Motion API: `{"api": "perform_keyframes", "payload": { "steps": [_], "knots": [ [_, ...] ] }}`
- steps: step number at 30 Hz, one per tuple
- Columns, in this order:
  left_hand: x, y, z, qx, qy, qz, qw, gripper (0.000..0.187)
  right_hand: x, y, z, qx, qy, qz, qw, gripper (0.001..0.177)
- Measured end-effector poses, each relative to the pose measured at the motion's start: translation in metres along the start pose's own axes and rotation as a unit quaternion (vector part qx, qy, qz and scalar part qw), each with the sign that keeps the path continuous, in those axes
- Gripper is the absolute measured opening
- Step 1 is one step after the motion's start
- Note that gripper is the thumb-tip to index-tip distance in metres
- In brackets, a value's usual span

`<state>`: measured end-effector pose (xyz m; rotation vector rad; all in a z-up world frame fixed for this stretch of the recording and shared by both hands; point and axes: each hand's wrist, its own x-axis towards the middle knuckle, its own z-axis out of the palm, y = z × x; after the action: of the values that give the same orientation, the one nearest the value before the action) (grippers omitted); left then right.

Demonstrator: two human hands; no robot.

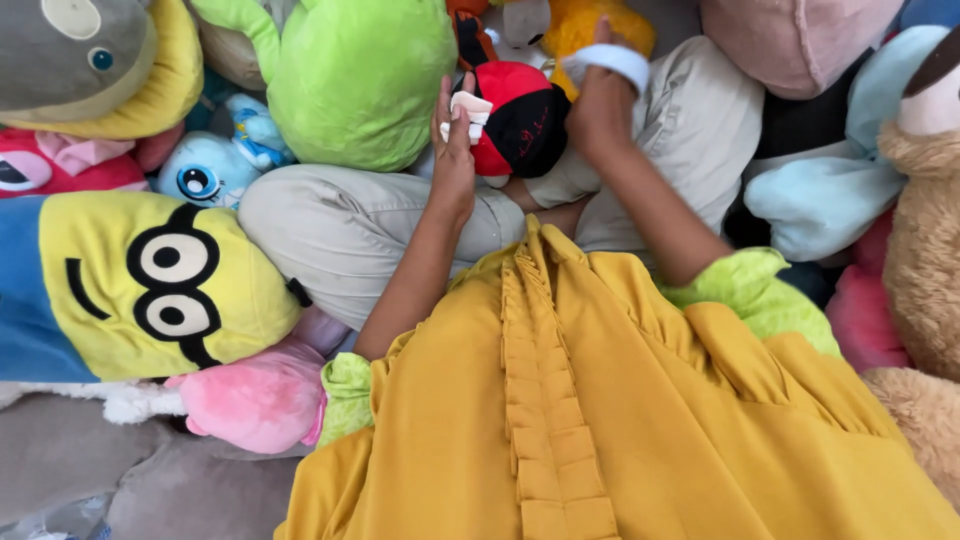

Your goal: The person is sitting on the floor and using a lint roller to clean a variety of plush toys from a large pile.

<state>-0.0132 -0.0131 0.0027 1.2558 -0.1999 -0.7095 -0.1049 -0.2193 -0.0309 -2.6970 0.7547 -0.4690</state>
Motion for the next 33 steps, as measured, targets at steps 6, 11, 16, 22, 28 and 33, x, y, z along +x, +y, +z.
{"api": "perform_keyframes", "payload": {
  "steps": [6, 11, 16, 22, 28, 33],
  "knots": [
    [0.019, -0.025, -0.001, 0.031, 0.027, -0.016, 0.999, 0.059, -0.038, -0.114, -0.027, 0.018, 0.072, -0.163, 0.984, 0.043],
    [0.014, -0.021, 0.000, 0.007, 0.021, -0.017, 1.000, 0.061, -0.003, -0.013, 0.015, -0.014, -0.017, -0.016, 1.000, 0.070],
    [0.012, -0.016, 0.008, 0.086, 0.021, -0.016, 0.996, 0.059, -0.015, -0.068, -0.039, 0.073, 0.009, -0.016, 0.997, 0.063],
    [0.005, -0.013, 0.005, 0.160, -0.034, -0.005, 0.987, 0.054, 0.005, -0.101, -0.040, 0.011, 0.023, -0.148, 0.989, 0.060],
    [0.008, -0.016, 0.012, 0.196, 0.007, 0.006, 0.981, 0.052, 0.057, -0.012, 0.004, -0.012, -0.078, -0.116, 0.990, 0.064],
    [0.008, 0.026, 0.012, 0.173, -0.049, 0.053, 0.982, 0.045, 0.038, 0.044, 0.040, 0.211, -0.186, -0.070, 0.957, 0.034]
  ]
}}
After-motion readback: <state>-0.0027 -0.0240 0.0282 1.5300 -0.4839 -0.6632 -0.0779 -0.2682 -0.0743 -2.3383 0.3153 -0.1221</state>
